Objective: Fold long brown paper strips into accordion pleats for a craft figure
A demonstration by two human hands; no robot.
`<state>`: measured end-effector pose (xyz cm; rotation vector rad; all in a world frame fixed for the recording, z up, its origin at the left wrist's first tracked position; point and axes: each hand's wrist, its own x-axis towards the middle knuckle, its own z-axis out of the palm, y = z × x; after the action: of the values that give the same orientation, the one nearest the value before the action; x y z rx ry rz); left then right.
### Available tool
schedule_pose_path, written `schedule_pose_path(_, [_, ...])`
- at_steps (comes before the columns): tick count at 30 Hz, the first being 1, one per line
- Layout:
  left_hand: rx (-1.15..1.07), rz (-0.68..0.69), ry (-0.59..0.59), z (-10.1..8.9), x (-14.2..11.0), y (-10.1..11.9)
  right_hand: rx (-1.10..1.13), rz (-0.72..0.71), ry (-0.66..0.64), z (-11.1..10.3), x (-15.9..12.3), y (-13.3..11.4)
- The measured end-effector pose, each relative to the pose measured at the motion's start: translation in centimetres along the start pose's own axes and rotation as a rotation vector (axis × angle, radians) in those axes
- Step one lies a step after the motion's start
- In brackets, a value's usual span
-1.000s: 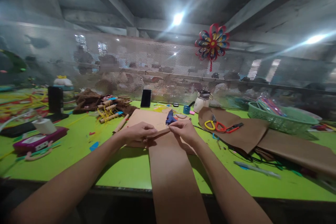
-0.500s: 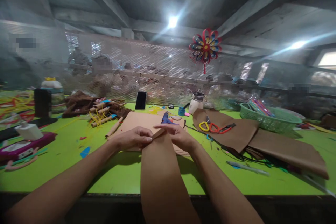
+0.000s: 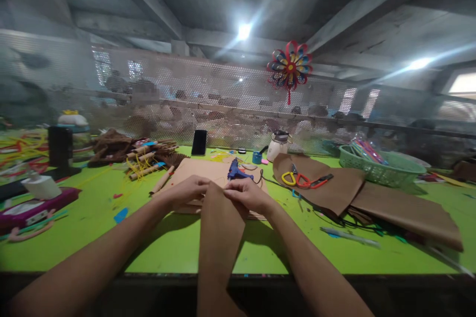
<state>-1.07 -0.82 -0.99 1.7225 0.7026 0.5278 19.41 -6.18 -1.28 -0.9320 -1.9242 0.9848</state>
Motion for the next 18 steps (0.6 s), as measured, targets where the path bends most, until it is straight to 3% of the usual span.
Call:
schedule_pose_path(3, [-0.014,0.034,0.132,-0.5,-0.2,0.6,-0.249,-0.019,0.002,0.0,0.4,0.7])
schedule_pose_path(7, [0.173,0.088,0.034,0.1,0.0,0.8,-0.390,-0.066,0.019,0.1,0.9,1.2])
schedule_pose_path(9, [0.227,0.131,0.016,0.1,0.3,0.5,-0.361,-0.043,0.049,0.2,1.1,1.4])
schedule_pose_path(13, [0.250,0.216,0.138,-1.0,0.6,0.1,-0.139,0.050,0.118,-0.2,1.0,1.8])
schedule_pose_path(18, [0.237,0.291,0.222,-1.8,0.2,0.6,0.094,0.025,0.318,-0.5,1.0,2.1])
